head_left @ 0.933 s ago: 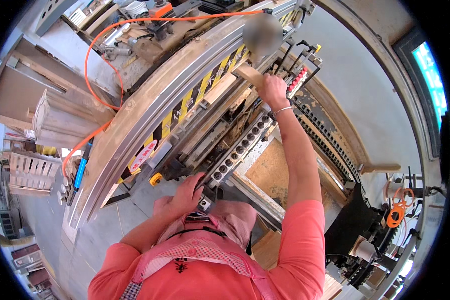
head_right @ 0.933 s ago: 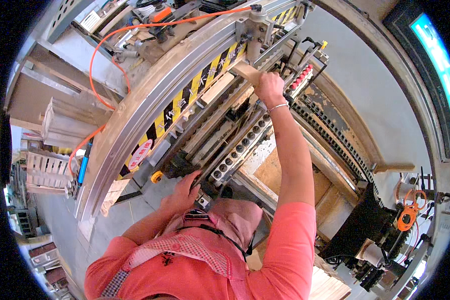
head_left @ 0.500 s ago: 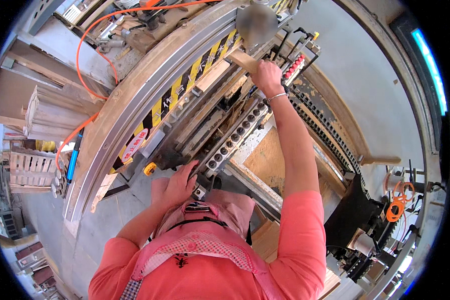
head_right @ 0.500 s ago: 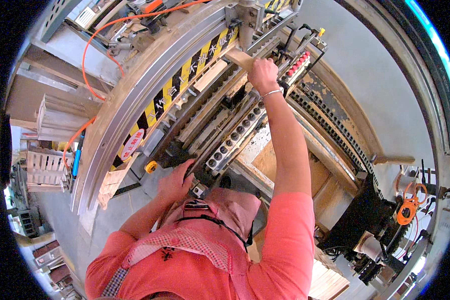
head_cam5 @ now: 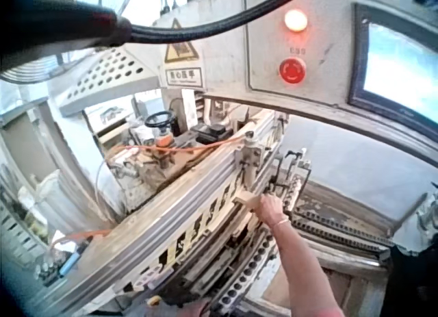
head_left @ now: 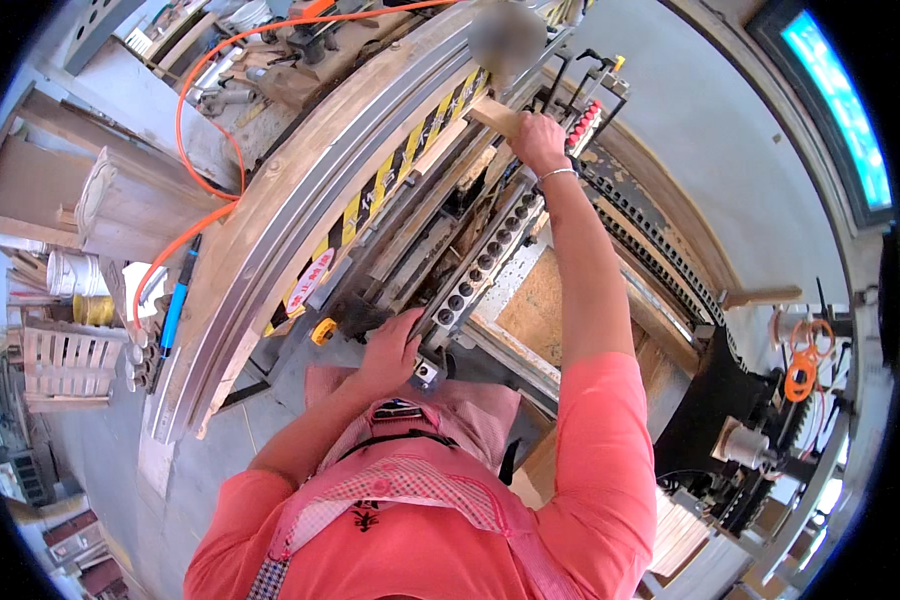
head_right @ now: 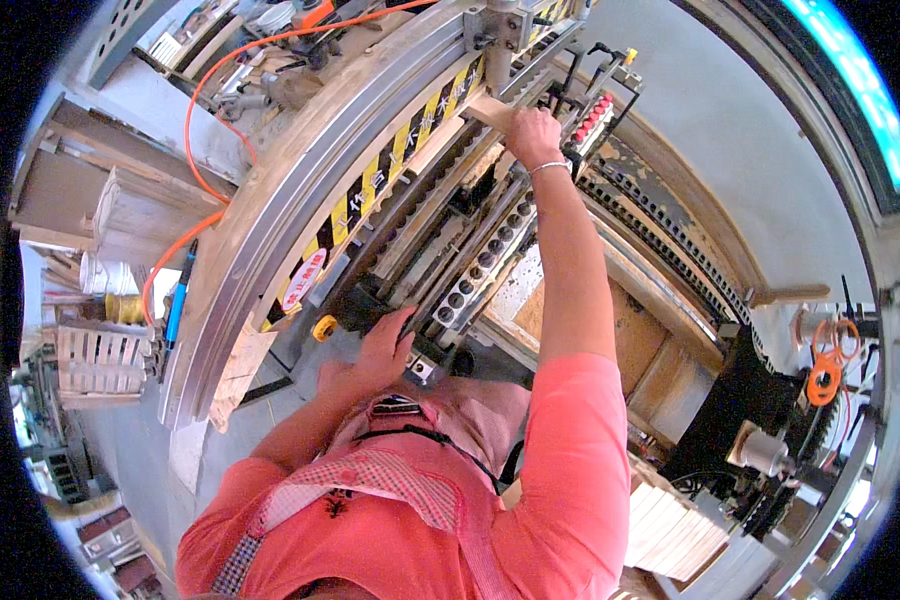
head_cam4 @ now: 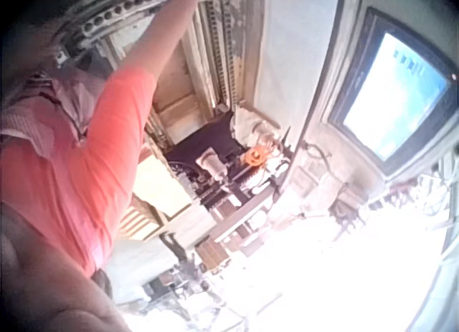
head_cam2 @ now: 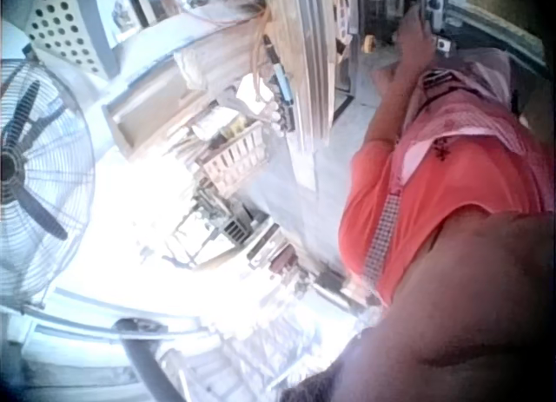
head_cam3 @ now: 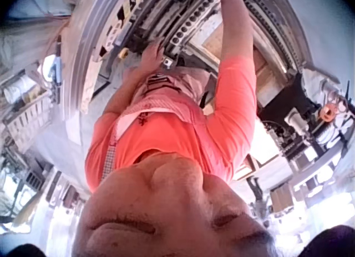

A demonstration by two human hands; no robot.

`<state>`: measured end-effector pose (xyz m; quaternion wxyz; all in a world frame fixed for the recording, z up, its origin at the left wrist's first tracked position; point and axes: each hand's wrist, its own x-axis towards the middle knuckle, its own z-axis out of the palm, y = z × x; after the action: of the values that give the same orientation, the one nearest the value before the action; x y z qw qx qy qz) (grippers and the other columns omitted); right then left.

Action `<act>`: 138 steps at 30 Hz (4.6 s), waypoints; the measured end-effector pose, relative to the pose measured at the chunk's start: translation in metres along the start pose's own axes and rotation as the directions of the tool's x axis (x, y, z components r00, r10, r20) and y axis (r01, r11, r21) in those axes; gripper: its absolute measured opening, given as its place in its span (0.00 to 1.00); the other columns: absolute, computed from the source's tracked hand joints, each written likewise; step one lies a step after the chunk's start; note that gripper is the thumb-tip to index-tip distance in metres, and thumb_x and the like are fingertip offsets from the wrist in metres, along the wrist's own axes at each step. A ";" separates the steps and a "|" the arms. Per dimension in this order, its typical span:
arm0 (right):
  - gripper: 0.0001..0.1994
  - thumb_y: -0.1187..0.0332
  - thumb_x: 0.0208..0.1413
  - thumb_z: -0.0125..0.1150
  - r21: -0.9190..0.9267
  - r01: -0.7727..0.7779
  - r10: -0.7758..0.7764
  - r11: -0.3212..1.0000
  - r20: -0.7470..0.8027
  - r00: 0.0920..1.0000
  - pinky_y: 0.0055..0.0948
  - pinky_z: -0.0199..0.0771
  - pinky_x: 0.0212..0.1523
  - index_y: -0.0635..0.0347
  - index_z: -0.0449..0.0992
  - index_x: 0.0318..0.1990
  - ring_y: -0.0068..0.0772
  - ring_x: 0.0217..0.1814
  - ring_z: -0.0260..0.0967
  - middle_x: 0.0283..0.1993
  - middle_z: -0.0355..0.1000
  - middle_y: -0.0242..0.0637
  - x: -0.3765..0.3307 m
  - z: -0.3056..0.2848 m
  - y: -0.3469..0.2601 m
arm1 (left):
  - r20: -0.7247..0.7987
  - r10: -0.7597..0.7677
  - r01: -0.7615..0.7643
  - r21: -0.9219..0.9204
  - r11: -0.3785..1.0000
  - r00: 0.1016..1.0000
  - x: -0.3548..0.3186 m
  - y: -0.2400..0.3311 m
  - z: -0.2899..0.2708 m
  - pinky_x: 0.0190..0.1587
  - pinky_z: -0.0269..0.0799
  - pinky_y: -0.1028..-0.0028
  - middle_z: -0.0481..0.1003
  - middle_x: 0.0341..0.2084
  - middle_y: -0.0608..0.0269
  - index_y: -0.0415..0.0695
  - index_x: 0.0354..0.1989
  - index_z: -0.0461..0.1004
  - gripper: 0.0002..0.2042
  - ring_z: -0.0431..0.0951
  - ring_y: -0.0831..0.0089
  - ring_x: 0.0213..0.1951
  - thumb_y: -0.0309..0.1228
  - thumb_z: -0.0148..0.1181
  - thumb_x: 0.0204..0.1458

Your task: The person operates a woodworking machine to process small wooden blocks. They repeatedly pick up blocks, feed them into the machine, and then stack the processed pieces on a nearby table.

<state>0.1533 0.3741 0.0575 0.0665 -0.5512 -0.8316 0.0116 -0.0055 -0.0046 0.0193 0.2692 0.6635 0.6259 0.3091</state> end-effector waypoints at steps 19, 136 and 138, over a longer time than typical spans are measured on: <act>0.11 0.73 0.43 0.65 0.479 -0.567 0.733 0.670 -0.306 0.607 0.33 0.67 0.23 0.59 0.74 0.36 0.37 0.23 0.66 0.22 0.65 0.37 -0.561 -0.009 -0.157 | 0.084 0.080 -0.066 -0.164 0.984 0.993 0.004 -0.023 0.018 0.60 0.55 0.64 0.61 0.57 0.46 0.41 0.61 0.54 0.24 0.60 0.53 0.59 0.23 0.47 0.54; 0.20 0.64 0.26 0.72 0.455 0.341 -0.463 0.823 0.188 0.866 0.32 0.71 0.37 0.62 0.76 0.31 0.41 0.33 0.70 0.28 0.73 0.41 -0.172 -0.100 -0.033 | 0.216 -0.043 0.219 -0.932 0.289 0.975 0.083 0.021 0.022 0.46 0.68 0.77 0.66 0.52 0.61 0.42 0.61 0.55 0.31 0.69 0.77 0.47 0.25 0.62 0.48; 0.20 0.65 0.26 0.72 0.492 0.355 -0.490 0.795 0.175 0.854 0.32 0.71 0.36 0.62 0.76 0.32 0.41 0.33 0.70 0.29 0.73 0.41 -0.197 -0.100 -0.050 | 0.179 -0.017 0.176 -0.933 0.314 0.984 0.082 0.042 0.006 0.49 0.68 0.75 0.70 0.47 0.64 0.40 0.58 0.59 0.27 0.70 0.76 0.47 0.26 0.61 0.50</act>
<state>0.1958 0.1679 0.1424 0.0669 -0.3111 -0.9098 0.2666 0.0287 0.0743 0.0525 0.6650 0.3626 0.3467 0.5533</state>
